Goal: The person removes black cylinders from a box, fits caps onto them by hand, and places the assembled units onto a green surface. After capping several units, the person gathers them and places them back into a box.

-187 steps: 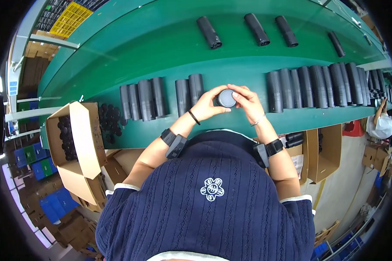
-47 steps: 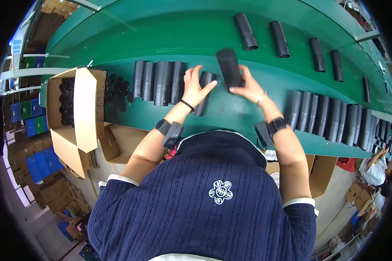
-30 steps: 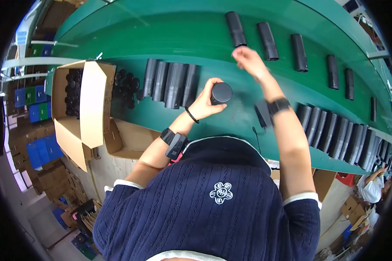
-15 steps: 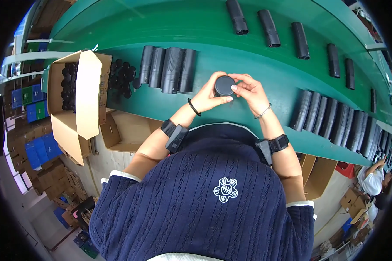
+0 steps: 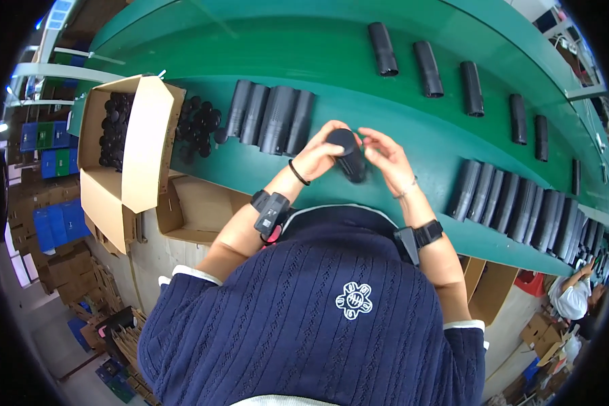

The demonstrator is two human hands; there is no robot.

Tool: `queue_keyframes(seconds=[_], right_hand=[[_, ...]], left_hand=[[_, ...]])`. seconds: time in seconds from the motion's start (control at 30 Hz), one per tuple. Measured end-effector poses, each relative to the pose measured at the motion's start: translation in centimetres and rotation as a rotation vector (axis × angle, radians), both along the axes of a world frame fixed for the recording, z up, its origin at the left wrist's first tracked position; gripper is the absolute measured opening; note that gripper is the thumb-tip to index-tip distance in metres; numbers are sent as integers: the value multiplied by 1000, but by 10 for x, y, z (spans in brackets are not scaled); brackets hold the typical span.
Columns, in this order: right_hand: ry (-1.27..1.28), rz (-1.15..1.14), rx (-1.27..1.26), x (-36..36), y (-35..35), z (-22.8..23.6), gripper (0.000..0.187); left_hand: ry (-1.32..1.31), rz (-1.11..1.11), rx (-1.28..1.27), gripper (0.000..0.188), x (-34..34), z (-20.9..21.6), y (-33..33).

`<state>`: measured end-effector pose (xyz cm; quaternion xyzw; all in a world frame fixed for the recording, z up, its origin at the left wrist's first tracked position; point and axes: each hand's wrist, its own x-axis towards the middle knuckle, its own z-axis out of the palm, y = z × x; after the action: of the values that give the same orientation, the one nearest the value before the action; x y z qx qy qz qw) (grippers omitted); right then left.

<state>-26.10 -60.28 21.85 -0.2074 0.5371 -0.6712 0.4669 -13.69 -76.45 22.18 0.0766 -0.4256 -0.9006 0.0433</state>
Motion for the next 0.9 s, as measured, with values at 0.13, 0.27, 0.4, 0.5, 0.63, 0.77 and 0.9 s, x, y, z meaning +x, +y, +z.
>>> queue_keyframes(seconds=[0.13,0.27,0.4,0.5,0.63,0.77,0.9], right_hand=[[272,321,127,2,13,-2,81],[926,-54,209,7,5,-6,69],[1081,-91,207,1,2,-3,68],[1123,-95,185,0,-2,-3,68],[1084,-46,212,-14,-7,-5,71],[879,-19,360,-34,-54,-21,76],[825,-99,445,-70,-129,-51,81]], left_hand=[[131,144,384,47,-1,14,-7],[84,109,-198,64,5,16,-4],[93,60,-163,70,10,29,-4],[73,37,-123,75,13,27,-13],[-230,668,-1447,89,21,24,-54],[-807,599,-1615,97,28,11,-96],[-740,404,-1293,106,38,7,-117]])
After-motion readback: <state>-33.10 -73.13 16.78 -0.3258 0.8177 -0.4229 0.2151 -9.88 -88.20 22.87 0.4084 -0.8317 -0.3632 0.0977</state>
